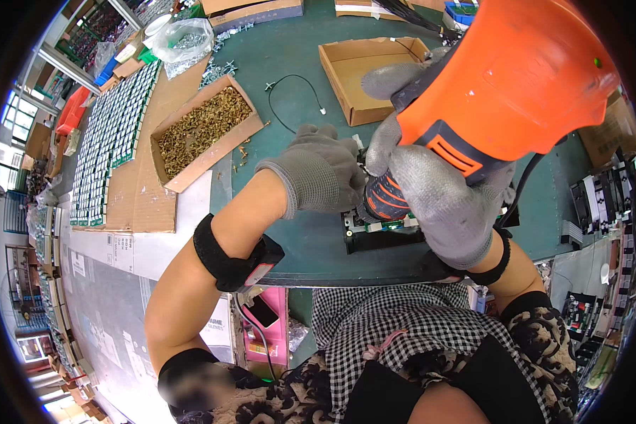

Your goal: Assembling electronic components into housings, applying thermal grease, and securing parts with an electric screwdriver.

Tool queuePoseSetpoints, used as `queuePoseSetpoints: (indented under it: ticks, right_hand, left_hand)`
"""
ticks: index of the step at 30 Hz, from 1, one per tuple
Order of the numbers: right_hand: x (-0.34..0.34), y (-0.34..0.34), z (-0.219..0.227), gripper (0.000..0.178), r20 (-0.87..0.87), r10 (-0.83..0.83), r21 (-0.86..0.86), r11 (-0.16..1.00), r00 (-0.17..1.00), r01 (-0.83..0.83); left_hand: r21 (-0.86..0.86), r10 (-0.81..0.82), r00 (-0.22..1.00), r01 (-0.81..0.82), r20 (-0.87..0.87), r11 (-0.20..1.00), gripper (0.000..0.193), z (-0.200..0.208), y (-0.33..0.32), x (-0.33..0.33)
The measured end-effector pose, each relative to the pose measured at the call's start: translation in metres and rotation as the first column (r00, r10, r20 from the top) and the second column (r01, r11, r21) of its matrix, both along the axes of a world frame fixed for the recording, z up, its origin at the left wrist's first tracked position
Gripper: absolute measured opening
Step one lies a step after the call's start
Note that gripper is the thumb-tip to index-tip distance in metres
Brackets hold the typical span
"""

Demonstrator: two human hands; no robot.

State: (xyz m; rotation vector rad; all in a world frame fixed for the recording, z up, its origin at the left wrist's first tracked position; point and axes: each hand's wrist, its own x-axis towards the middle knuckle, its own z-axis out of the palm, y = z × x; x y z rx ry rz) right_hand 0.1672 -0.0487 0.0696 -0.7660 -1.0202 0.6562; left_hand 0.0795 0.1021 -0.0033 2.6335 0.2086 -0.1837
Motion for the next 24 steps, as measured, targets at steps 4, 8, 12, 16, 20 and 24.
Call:
queuePoseSetpoints:
  ticks: [4,8,12,16,20,24]
  right_hand:
    - [0.011,-0.002,-0.007,0.025,0.057,0.013,-0.024,1.0,0.998,-0.012]
    - [0.005,0.003,-0.011,0.035,-0.025,0.0,0.122,0.993,1.0,0.003]
    - [0.014,0.004,-0.011,0.044,0.278,-0.102,0.063,0.994,0.955,0.088]
    - [0.021,0.004,-0.013,0.041,0.295,-0.099,0.063,0.994,0.95,0.085]
    - [0.019,0.002,-0.012,0.041,0.309,-0.113,0.047,0.994,0.944,0.104]
    - [0.014,0.001,-0.008,0.042,0.329,-0.133,0.013,0.991,0.935,0.137]
  left_hand:
    - [0.237,0.007,0.985,0.035,-0.175,0.971,0.027,0.046,-0.022,0.003]
    - [0.277,-0.023,0.986,0.069,-0.167,0.958,0.026,0.042,-0.024,0.002]
    - [0.322,-0.034,0.999,0.045,-0.041,0.946,0.026,0.026,-0.023,0.004]
    - [0.408,0.017,0.996,0.022,-0.092,0.913,0.027,0.028,-0.028,0.005]
    - [0.332,0.013,0.998,0.01,-0.067,0.943,0.026,0.023,-0.024,0.006]
    - [0.349,-0.002,0.992,0.047,-0.128,0.936,0.026,0.03,-0.026,0.004]
